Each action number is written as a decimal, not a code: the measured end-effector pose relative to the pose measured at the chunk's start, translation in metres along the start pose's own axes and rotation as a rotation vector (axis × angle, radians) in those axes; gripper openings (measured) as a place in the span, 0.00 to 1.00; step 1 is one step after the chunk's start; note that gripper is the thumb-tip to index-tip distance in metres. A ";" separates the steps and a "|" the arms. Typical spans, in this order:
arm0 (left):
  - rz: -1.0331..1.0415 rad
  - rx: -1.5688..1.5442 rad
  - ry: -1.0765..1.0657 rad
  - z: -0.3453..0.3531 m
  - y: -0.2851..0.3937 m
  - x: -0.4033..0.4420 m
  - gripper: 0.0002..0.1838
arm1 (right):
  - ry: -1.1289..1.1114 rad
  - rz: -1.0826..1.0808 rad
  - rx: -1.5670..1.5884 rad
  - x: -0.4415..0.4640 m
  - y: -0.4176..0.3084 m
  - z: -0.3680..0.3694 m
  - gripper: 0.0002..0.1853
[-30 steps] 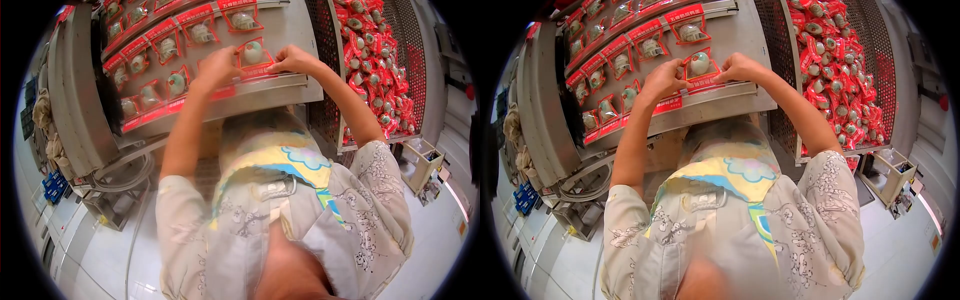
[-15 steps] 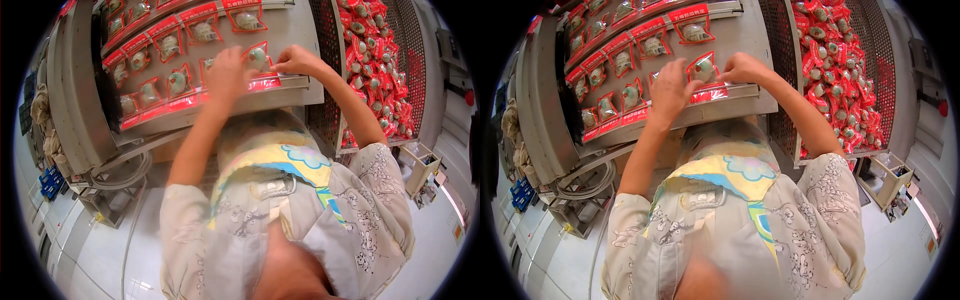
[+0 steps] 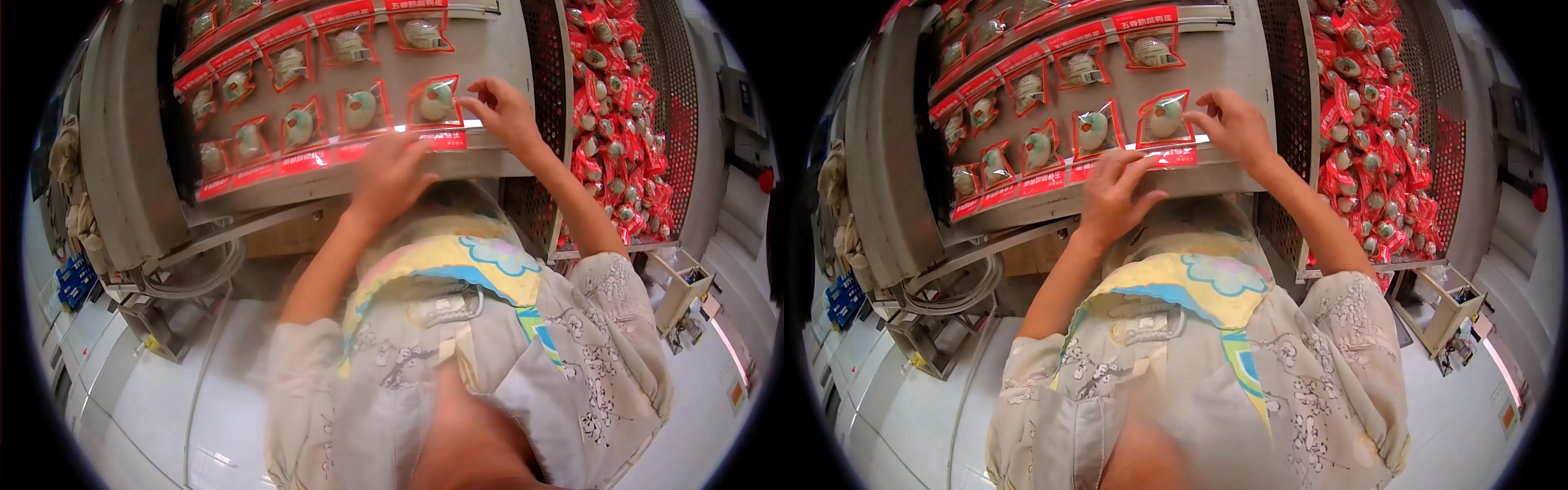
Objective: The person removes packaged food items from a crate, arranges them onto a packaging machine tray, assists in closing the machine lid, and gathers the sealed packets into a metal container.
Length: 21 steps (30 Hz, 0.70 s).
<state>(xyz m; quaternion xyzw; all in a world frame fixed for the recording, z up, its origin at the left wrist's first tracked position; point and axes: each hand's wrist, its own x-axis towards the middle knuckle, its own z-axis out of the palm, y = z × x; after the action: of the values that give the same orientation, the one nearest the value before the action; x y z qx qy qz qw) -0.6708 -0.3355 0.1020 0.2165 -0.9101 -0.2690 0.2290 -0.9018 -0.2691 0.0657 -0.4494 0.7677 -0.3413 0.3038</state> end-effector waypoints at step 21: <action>-0.122 -0.104 0.196 -0.021 -0.005 -0.074 0.13 | -0.007 -0.722 -0.240 -0.050 -0.074 0.071 0.20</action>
<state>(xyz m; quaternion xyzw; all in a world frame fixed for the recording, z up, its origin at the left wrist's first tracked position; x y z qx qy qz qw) -0.5991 -0.3087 0.0925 0.2844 -0.8533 -0.3071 0.3109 -0.7903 -0.2686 0.0914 -0.7243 0.5935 -0.3327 0.1120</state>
